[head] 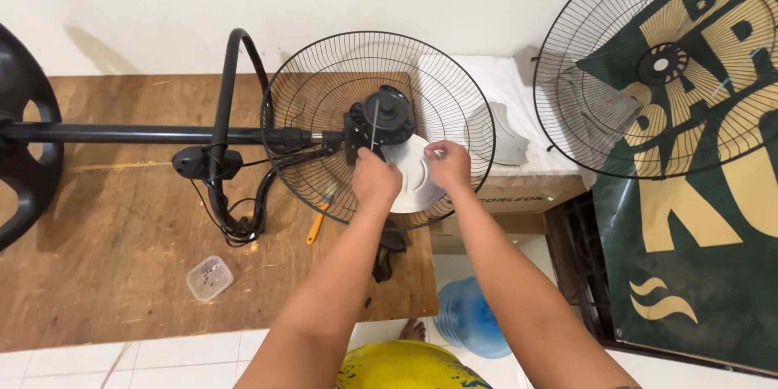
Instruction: The person assembles a pedestal fan on a wooden table. They attach the motor housing to the stand, mount the front wire guard, secure the blade knob and rear cover, and fit the white rear plate onto the fan head using a screwdriver and by hand.
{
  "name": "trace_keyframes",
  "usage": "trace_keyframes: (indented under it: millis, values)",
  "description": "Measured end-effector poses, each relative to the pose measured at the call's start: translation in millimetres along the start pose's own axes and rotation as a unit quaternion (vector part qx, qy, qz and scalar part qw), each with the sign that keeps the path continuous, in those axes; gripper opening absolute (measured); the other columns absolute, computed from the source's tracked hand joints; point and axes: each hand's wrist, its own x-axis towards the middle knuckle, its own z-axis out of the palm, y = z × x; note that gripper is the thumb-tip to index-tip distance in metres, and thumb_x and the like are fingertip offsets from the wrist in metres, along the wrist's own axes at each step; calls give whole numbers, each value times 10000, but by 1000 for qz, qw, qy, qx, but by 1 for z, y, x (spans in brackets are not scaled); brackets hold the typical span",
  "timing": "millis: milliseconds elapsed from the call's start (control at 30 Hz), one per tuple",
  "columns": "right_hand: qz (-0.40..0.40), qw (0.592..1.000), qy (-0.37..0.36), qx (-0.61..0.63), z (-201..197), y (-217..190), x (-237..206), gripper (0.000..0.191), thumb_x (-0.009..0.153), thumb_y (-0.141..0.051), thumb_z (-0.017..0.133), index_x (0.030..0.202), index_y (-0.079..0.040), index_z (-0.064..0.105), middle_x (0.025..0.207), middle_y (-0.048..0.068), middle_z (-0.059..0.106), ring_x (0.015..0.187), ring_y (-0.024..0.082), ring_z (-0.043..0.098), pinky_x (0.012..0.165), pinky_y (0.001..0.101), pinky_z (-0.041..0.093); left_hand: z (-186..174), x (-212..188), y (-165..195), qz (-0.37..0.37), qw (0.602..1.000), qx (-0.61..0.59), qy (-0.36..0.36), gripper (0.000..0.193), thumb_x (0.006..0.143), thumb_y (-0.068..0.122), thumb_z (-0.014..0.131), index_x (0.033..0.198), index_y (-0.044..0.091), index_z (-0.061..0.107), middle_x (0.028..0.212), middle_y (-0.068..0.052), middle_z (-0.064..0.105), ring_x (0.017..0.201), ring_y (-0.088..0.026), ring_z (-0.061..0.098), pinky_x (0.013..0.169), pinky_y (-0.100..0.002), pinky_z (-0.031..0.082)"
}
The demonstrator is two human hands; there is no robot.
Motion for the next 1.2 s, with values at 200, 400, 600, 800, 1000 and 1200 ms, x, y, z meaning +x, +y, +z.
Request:
trace_keyframes:
  millis: [200,400,600,800,1000,1200]
  values:
    - [4,999,-19,35,-1,12,3,154,857,-209,787,962,-95,791,982,132,781,942,246,731,858,367,543,14,6,1,-75,995,-67,16,588,831,300,796,1187,-49,484,1085,-254,707,1057,-412,694,928,-467,544]
    - [26,993,-79,83,-26,14,-1,174,873,-188,771,988,-59,778,940,108,792,862,193,736,790,319,552,22,2,-5,-101,986,-118,53,512,755,280,884,1063,3,583,1045,-196,711,1026,-385,686,886,-455,530]
    - [13,978,-110,177,-39,29,6,171,933,-154,723,1031,-14,739,959,99,793,867,160,716,761,288,552,6,-11,-16,-105,959,-249,84,437,684,182,925,841,21,550,760,-88,729,750,-224,723,749,-358,546]
    - [-90,962,-134,220,-28,-3,56,175,961,-160,708,1055,-13,689,1046,97,786,950,140,721,819,283,553,-4,3,1,-106,958,-260,60,475,669,169,936,788,47,493,697,-75,651,667,-185,619,686,-346,515]
    - [-8,977,-183,108,-18,-43,72,153,959,-168,686,1061,-54,683,964,109,788,855,159,733,763,302,553,6,33,4,-81,953,-285,60,479,663,159,925,799,57,478,699,-96,638,664,-218,625,687,-358,525]
    - [-45,990,-129,42,-7,-60,58,138,935,-152,708,1031,-54,698,897,123,782,790,192,736,727,323,551,4,60,-5,-79,975,-201,62,528,641,197,983,767,65,488,758,-127,678,726,-259,660,732,-385,516]
